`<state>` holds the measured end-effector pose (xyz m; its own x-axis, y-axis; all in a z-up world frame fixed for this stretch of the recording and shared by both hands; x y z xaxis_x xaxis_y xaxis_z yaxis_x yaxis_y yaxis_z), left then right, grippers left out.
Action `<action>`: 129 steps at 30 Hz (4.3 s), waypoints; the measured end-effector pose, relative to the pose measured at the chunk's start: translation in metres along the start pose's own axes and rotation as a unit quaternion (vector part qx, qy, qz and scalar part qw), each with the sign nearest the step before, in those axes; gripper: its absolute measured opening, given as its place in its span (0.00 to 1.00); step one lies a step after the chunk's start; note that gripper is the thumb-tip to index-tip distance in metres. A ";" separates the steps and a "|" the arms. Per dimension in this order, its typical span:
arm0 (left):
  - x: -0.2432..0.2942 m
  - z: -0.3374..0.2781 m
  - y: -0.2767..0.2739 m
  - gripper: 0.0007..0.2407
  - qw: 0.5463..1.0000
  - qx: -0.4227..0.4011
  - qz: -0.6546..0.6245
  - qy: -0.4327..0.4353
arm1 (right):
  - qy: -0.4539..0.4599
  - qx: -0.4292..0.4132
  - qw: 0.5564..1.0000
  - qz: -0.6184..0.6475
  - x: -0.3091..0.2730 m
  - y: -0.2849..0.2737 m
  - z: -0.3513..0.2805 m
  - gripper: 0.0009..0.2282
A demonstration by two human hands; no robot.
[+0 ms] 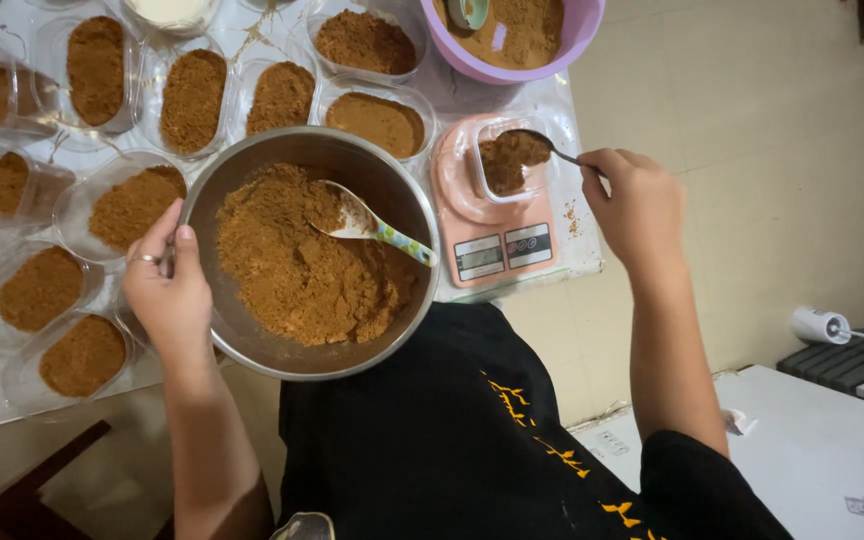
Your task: Scooping and weighing graham cracker crumbs into plastic containers as part of a dessert preparation task.
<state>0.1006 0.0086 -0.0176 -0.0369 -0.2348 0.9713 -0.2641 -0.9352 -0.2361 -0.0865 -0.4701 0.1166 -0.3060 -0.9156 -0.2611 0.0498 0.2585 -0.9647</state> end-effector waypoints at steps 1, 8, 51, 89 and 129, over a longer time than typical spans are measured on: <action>-0.004 0.001 0.000 0.10 1.000 0.000 -0.014 -0.003 | -0.007 0.028 0.999 -0.040 -0.003 -0.001 -0.002 0.03; -0.003 0.001 0.000 0.10 1.000 -0.001 -0.020 -0.002 | 0.018 0.021 0.997 0.069 0.008 -0.001 -0.005 0.04; 0.017 -0.005 -0.004 0.11 0.990 0.048 0.129 -0.007 | -0.342 -0.215 0.907 -0.120 -0.236 0.173 -0.022 0.14; 0.016 -0.002 -0.001 0.11 0.993 0.031 0.115 0.007 | -0.261 -0.325 0.890 0.183 -0.179 0.054 0.022 0.14; -0.004 -0.001 -0.001 0.11 1.000 0.000 0.025 0.004 | 0.006 -0.024 0.994 0.106 -0.005 -0.030 -0.001 0.09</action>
<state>0.0999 0.0103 -0.0211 -0.0583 -0.2783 0.9587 -0.2611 -0.9226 -0.2838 -0.0878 -0.4726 0.1470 -0.3047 -0.8351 -0.4581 0.0684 0.4605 -0.8850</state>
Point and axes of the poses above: each hand's wrist, its own z-axis towards the middle knuckle, its own y-axis out of the palm, x = y × z, the point moved 9 cm from there along z, towards the middle knuckle, and after that the axes turned 15 degrees about -x, right-handed, at the moved point
